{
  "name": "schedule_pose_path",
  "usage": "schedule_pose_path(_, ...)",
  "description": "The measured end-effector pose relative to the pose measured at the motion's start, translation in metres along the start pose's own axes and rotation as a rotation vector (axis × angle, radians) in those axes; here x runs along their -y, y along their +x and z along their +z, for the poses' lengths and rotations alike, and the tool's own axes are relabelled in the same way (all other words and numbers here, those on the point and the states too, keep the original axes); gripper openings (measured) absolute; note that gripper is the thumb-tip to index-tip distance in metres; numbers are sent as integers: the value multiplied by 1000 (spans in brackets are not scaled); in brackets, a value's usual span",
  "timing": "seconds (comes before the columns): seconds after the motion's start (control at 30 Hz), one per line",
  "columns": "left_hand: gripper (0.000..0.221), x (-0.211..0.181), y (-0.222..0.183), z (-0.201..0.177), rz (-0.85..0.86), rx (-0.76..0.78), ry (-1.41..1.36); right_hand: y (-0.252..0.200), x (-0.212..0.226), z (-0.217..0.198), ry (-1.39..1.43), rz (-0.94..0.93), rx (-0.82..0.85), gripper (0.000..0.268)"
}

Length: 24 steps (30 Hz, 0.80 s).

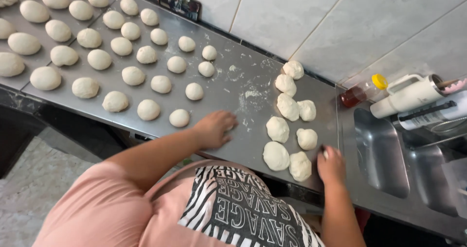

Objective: Shaping dough into small balls and arranging them in rows on a stainless steel work surface.

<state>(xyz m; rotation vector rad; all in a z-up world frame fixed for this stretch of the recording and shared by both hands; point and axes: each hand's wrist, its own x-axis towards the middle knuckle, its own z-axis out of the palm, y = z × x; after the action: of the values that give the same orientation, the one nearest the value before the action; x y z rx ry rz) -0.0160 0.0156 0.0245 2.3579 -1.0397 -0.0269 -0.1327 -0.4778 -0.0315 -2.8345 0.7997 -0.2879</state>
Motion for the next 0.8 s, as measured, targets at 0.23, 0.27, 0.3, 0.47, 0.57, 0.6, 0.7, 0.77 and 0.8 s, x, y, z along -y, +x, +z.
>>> schedule_pose_path(0.23,58,24,-26,9,-78,0,19,-51,-21,-40,-40,42,30,58)
schedule_pose_path(0.27,58,27,-15,14,-85,-72,156,-39,-28,-29,-118,46,-17,66)
schedule_pose_path(0.3,65,31,-6,20,-92,-144,293,-28,-36,-19,-196,50,-64,75)
schedule_pose_path(0.47,80,35,64,47,-94,-182,227,38,-15,7,-135,-42,-265,63)
schedule_pose_path(0.57,82,24,63,41,-48,-81,149,48,-4,21,-52,-118,-228,51)
schedule_pose_path(0.6,78,17,58,37,12,-23,130,46,0,22,-27,-154,-154,43)
schedule_pose_path(0.7,50,9,11,25,102,-36,7,-18,14,-12,-25,-61,-3,48)
schedule_pose_path(0.77,45,2,-18,9,100,-50,-43,-46,-3,-21,-82,-92,-54,50)
schedule_pose_path(0.8,41,0,-29,-2,110,-61,-82,-59,-9,-25,-128,-115,-115,53)
